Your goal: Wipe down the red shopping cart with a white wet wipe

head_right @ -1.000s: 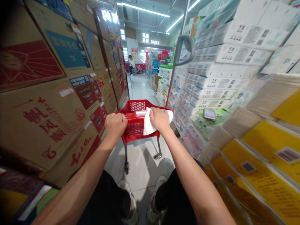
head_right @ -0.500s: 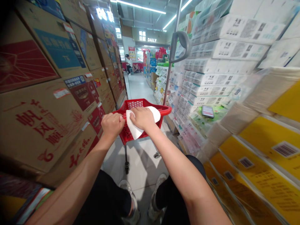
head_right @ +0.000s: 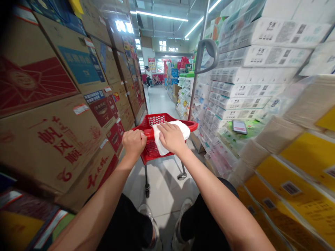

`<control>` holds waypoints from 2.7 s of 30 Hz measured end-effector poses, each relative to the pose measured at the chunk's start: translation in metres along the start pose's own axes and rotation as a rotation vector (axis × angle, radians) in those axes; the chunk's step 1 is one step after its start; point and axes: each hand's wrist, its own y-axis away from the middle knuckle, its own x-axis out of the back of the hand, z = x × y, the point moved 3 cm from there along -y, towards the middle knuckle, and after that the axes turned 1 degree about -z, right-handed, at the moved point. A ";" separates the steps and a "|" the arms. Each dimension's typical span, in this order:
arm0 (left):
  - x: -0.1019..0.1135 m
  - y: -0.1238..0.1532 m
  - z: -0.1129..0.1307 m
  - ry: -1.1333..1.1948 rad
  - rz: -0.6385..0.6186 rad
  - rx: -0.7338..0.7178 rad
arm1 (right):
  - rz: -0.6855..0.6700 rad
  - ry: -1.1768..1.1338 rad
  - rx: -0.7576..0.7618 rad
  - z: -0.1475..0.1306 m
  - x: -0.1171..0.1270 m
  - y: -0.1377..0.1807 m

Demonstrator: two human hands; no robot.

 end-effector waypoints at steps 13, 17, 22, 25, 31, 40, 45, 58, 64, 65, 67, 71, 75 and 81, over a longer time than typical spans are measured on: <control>0.001 -0.001 -0.003 0.023 -0.063 -0.025 | 0.029 -0.011 -0.093 0.026 0.002 0.010; 0.000 -0.001 0.003 0.018 -0.052 0.007 | 0.045 0.007 -0.099 0.015 0.003 0.019; 0.004 -0.001 0.006 0.012 -0.047 -0.039 | 0.004 -0.039 0.077 -0.037 -0.002 0.017; 0.007 -0.001 0.002 0.031 -0.074 -0.046 | 0.011 -0.044 0.091 -0.037 -0.003 0.015; 0.006 0.000 0.003 0.038 -0.099 -0.015 | 0.097 0.014 -0.148 0.023 0.003 0.019; 0.001 -0.002 0.013 0.050 -0.077 -0.017 | 0.007 -0.037 0.137 -0.011 -0.005 0.008; 0.003 -0.003 0.010 0.052 -0.098 -0.048 | -0.035 -0.068 0.122 -0.005 -0.001 -0.002; -0.006 -0.005 0.011 0.061 -0.100 0.014 | -0.081 0.028 -0.100 0.023 0.006 -0.009; -0.003 -0.003 0.008 0.025 -0.090 -0.015 | -0.062 0.086 0.022 -0.029 -0.006 -0.019; -0.002 -0.003 0.008 0.022 -0.100 -0.022 | -0.075 0.083 0.040 -0.032 -0.007 -0.022; 0.001 -0.004 0.007 0.020 -0.121 -0.039 | -0.093 0.069 0.058 -0.031 -0.007 -0.027; 0.005 -0.003 0.006 0.034 -0.127 -0.059 | -0.147 0.070 -0.046 -0.001 0.001 -0.034; 0.004 -0.001 0.007 0.022 -0.097 -0.051 | -0.270 0.096 -0.246 0.037 0.006 -0.032; -0.001 -0.002 0.007 0.032 -0.060 0.008 | -0.188 0.144 -0.160 0.016 0.003 -0.032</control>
